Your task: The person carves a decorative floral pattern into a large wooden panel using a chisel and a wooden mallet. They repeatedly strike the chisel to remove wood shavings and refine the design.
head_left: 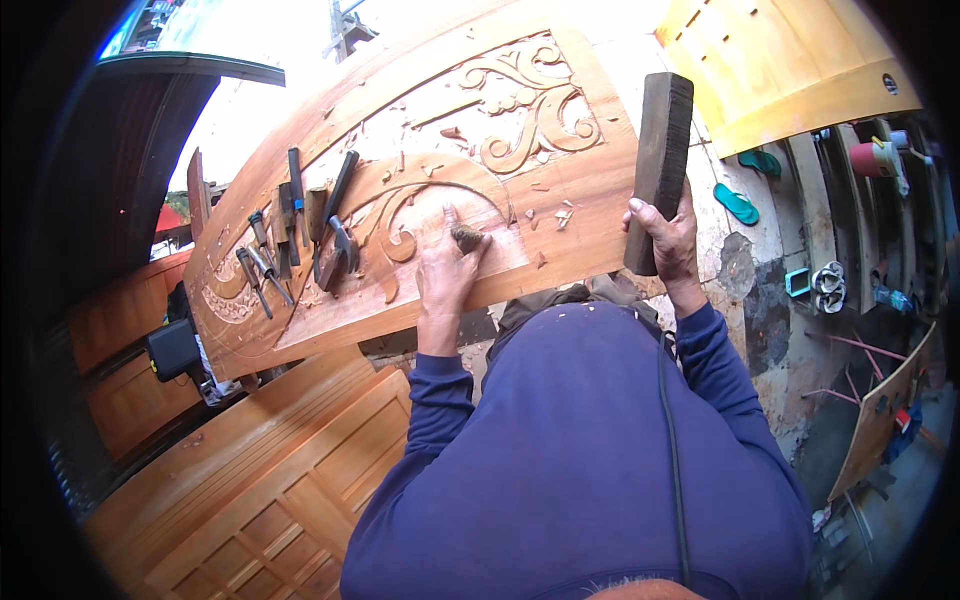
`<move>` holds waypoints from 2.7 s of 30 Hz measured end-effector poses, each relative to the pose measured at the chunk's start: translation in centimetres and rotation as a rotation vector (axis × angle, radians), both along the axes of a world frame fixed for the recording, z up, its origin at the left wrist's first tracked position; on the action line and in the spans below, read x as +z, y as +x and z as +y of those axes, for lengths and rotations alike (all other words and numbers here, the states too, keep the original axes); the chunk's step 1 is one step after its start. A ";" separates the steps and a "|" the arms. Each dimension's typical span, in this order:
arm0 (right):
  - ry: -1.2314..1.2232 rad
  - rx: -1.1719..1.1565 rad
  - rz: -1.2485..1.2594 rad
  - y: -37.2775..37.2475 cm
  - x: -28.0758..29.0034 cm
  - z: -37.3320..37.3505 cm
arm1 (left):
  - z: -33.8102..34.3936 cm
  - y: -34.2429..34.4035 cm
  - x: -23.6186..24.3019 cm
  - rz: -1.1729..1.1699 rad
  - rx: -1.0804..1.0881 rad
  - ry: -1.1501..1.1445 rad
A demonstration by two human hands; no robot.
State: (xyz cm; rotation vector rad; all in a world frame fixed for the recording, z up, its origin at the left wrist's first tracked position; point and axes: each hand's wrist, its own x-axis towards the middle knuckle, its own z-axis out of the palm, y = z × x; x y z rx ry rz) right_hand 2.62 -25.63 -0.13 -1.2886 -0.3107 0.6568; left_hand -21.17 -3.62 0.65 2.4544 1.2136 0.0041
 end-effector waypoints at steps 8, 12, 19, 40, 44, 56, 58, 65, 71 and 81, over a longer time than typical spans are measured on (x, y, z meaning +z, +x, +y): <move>-0.022 -0.039 -0.044 -0.4 -0.1 0.1 | -0.1 -1.0 0.0 -0.091 -0.111 0.020; -0.041 -0.132 -0.076 -1.0 -0.2 0.6 | 0.5 -2.1 -1.1 -0.109 -0.203 0.011; -0.051 -0.166 -0.044 -1.4 -0.4 0.9 | 1.5 -2.9 -2.2 -0.139 -0.348 -0.002; -0.046 -0.396 -0.078 -3.1 -0.4 2.1 | 3.8 -3.8 -2.8 -0.272 -0.545 0.043; -0.037 -0.383 -0.060 -3.1 -0.4 2.1 | 3.5 -3.6 -2.7 -0.244 -0.504 0.042; 0.004 -0.337 0.005 -2.3 -0.7 1.6 | 2.6 -3.3 -2.7 -0.157 -0.435 0.040; 0.018 -0.317 -0.011 -2.1 -0.5 1.5 | 2.4 -3.1 -1.8 -0.130 -0.394 -0.010; 0.035 -0.222 -0.043 -1.8 0.2 1.3 | 0.9 -2.4 0.2 -0.120 -0.177 -0.071; 0.043 -0.138 -0.022 -1.4 0.2 0.8 | -1.4 -1.8 -0.7 -0.231 -0.031 -0.017; 0.083 -0.044 -0.005 -1.2 -0.4 0.1 | -4.5 -1.4 -0.4 -0.119 0.097 0.147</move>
